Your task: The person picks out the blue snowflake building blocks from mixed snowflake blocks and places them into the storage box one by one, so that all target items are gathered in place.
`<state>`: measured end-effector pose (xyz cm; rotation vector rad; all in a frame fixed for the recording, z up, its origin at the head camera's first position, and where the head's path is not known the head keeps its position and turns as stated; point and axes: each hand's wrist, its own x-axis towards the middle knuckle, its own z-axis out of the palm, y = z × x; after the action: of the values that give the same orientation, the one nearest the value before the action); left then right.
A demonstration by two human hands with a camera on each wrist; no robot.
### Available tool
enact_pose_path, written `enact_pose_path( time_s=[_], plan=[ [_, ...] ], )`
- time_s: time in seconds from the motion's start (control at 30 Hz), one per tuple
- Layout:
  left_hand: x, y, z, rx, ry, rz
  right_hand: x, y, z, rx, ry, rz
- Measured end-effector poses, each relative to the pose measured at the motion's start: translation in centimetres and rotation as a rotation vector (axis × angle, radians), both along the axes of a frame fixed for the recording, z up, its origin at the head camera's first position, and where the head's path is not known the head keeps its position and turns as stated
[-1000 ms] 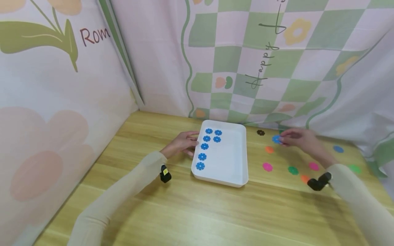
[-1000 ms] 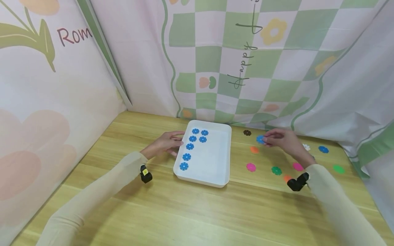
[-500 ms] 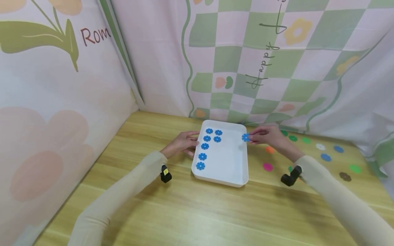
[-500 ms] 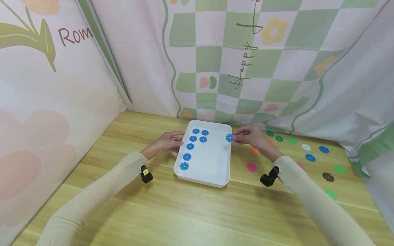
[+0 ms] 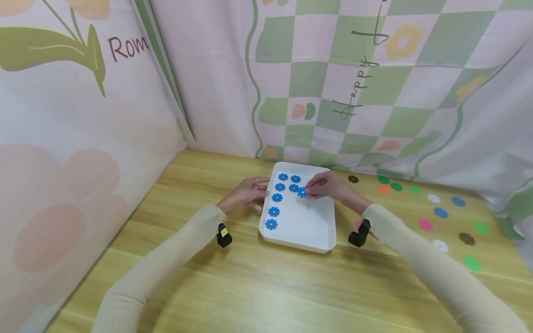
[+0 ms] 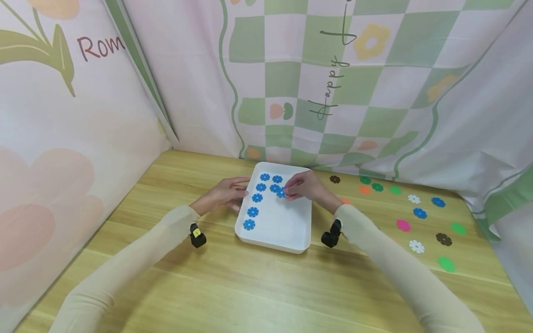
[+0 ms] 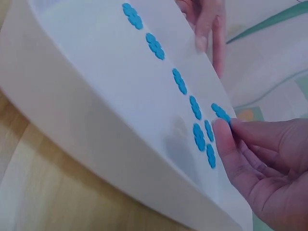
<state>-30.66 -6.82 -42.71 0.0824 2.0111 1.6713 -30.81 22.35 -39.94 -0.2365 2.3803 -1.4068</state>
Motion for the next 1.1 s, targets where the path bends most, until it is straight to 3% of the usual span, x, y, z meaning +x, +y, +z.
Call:
enact_pose_path(
  time_s=[0.27,0.53,0.8,1.1],
  plan=[
    [0.2,0.1,0.1,-0.014,0.015,-0.004,-0.5,-2.5,-1.2,0.023,-0.042,-0.023],
    [0.0,0.1,0.0,-0.030,0.014,0.010,-0.8,-3.6,-2.1,0.158,-0.051,-0.027],
    [0.3,-0.1,0.3,-0.022,0.017,0.002,-0.9,-3.9,-1.9,0.306,-0.010,-0.009],
    [0.1,0.0,0.1,-0.009,0.013,-0.003,-1.1,-3.1,-1.1,0.315,0.051,0.006]
  ],
)
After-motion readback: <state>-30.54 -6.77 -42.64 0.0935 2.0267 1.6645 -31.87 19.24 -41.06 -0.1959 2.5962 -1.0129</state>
